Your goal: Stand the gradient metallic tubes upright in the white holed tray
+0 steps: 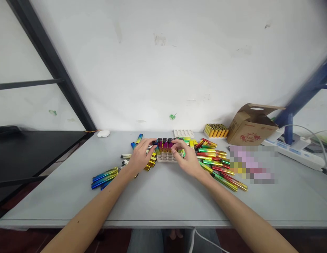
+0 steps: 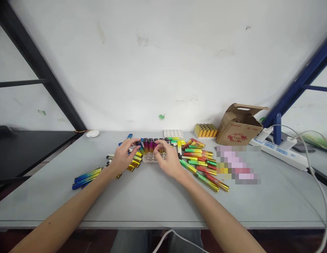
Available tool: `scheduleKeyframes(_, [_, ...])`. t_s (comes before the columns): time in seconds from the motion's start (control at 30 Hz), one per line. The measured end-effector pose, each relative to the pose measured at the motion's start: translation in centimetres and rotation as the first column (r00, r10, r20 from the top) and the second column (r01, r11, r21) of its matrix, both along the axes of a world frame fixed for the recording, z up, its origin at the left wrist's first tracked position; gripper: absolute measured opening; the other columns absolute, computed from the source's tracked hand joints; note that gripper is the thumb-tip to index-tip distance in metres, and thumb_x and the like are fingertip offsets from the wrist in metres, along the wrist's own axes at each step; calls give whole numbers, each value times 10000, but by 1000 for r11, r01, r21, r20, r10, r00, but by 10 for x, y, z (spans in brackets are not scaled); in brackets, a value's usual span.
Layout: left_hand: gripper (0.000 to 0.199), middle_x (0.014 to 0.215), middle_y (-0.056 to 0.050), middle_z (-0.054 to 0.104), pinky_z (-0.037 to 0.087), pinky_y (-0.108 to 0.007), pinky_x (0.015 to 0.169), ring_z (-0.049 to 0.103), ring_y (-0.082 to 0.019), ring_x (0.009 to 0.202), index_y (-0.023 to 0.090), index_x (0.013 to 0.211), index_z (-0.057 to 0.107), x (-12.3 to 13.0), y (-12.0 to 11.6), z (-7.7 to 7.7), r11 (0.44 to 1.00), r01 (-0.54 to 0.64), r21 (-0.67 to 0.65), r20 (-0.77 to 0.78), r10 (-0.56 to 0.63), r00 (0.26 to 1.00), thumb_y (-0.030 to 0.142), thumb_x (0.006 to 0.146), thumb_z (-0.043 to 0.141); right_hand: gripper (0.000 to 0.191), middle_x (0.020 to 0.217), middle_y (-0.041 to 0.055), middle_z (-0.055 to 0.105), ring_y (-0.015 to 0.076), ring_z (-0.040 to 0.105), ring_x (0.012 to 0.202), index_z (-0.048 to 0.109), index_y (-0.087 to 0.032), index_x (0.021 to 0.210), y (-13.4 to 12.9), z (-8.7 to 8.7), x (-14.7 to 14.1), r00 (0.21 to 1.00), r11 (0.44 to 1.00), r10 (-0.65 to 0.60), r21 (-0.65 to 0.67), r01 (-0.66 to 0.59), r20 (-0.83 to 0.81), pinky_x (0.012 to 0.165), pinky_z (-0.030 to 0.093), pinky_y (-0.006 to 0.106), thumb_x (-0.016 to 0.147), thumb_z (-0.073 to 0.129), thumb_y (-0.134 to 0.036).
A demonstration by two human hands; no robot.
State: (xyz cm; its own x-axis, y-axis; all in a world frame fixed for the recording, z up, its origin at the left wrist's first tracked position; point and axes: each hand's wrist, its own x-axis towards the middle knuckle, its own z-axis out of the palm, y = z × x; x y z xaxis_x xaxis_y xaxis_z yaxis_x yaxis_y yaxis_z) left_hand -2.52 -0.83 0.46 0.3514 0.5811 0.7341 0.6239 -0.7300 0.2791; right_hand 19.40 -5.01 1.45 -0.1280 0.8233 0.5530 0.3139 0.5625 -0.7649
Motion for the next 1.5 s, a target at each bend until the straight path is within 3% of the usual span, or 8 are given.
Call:
scheduleKeyframes(0.27, [192,1003,-62,670,517,-324,820,639,-175,878,193,1098,576,1,4,-7,1000,-12,1,24,12,1000,299,956,502,206,905,41,670,201,603,848,626,-238,1056,-4,4,-1,1000,1000,23,13,-23,-4,817,460,350,863,557,-260])
scheduleKeyframes(0.57, [175,1010,-61,685,524,-333,826,649,-175,873,197,1074,591,6,2,-11,1000,21,10,34,-21,999,294,948,517,184,917,47,676,202,619,859,623,-229,1039,1,-8,-3,997,999,37,23,-39,66,792,471,346,882,530,-249])
scheduleKeyframes(0.7, [164,1012,-59,688,511,-356,869,635,-194,960,200,1066,612,7,2,-10,998,28,60,30,-30,999,270,945,525,182,916,46,677,196,619,853,620,-219,1031,1,-9,-3,995,999,37,34,-40,93,789,477,340,874,526,-223])
scheduleKeyframes(0.97, [191,939,-58,660,512,-351,824,610,-185,902,213,1073,662,8,5,-13,985,1,172,18,-4,1000,228,938,528,154,901,49,688,176,619,795,630,-196,983,3,-1,1,993,997,-28,69,20,116,735,489,311,876,523,-226])
scheduleKeyframes(1.17, [299,1133,-99,582,500,-371,896,580,-209,1010,226,1203,626,7,6,-9,984,-100,147,38,96,995,253,934,500,143,901,50,692,177,623,786,631,-199,964,3,-1,4,992,995,-48,88,37,117,730,495,310,885,521,-246])
scheduleKeyframes(1.27, [354,1157,-119,581,467,-388,960,564,-234,1064,184,1256,591,-3,12,-5,970,-224,89,32,222,974,256,938,453,146,912,48,692,179,621,791,632,-199,968,6,-3,7,990,994,-69,92,58,120,735,493,313,885,524,-252])
scheduleKeyframes(1.4, [399,1184,-149,608,437,-461,979,542,-305,1111,146,1258,587,-24,25,-5,875,-476,-85,-102,467,878,227,915,398,154,933,46,693,183,622,799,639,-203,974,11,-5,13,985,990,-112,102,99,131,733,490,315,885,525,-253])
scheduleKeyframes(1.5, [453,1281,-167,584,409,-490,1002,497,-336,1207,144,1322,538,-38,34,-11,801,-557,-219,-242,508,826,280,910,404,150,929,46,695,190,627,816,642,-206,966,14,-7,15,980,987,-126,117,109,154,751,489,326,884,525,-252])
